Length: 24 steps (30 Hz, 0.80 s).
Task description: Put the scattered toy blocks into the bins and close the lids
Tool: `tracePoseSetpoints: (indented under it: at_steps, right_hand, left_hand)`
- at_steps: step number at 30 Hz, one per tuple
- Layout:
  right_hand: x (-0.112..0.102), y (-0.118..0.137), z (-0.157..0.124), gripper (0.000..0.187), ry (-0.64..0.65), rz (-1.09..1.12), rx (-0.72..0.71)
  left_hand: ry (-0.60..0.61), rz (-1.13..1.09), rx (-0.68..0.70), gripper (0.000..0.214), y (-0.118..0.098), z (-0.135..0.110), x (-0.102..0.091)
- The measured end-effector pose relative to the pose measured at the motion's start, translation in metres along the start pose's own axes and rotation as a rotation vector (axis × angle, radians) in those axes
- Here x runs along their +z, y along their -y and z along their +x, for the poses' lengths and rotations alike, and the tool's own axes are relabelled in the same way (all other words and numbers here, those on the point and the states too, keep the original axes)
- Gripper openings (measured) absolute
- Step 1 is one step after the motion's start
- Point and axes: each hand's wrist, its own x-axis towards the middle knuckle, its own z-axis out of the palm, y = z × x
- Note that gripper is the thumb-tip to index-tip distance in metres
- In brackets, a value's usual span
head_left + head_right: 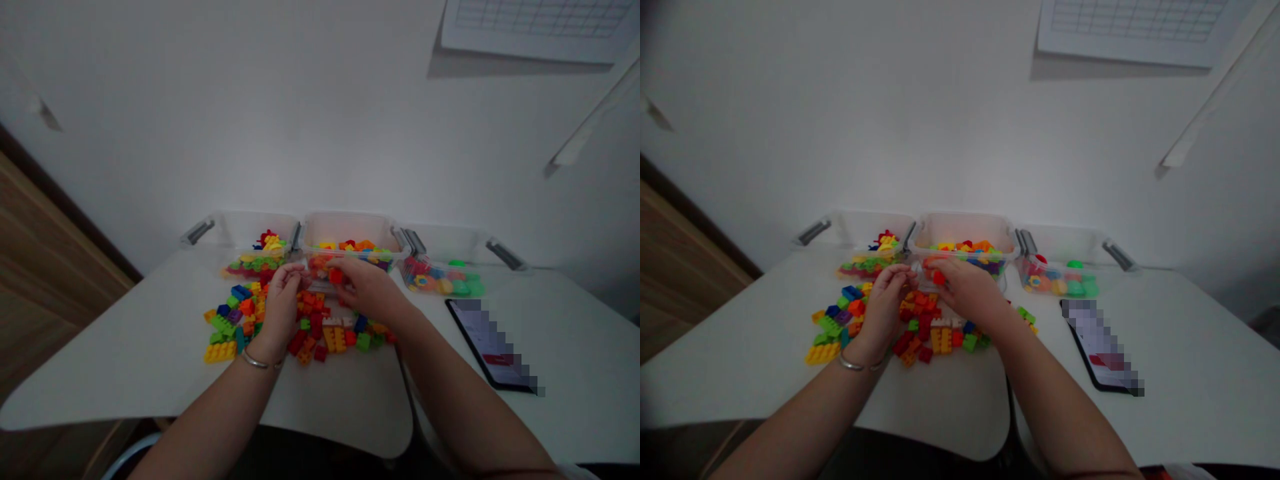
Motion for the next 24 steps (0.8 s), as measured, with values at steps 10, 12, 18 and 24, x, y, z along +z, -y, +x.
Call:
tracePoseSetpoints:
  at_steps: [10, 12, 18, 24]
  right_hand:
    - [-0.036, -0.055, -0.008, 0.021, -0.568, 0.078, 0.246]
    - [-0.032, -0.064, -0.009, 0.017, -0.599, 0.117, 0.344]
    - [-0.011, -0.074, -0.004, 0.023, -0.612, 0.136, 0.420]
    - [0.000, -0.067, -0.001, 0.029, -0.510, -0.061, 0.366]
  left_hand:
    - [-0.009, 0.008, -0.012, 0.016, 0.002, 0.001, -0.002]
    - [-0.010, 0.005, -0.018, 0.016, 0.002, 0.001, -0.002]
    - [-0.006, 0.009, -0.022, 0.015, 0.002, 0.002, -0.002]
    - [0.000, 0.012, -0.017, 0.016, 0.003, 0.001, -0.002]
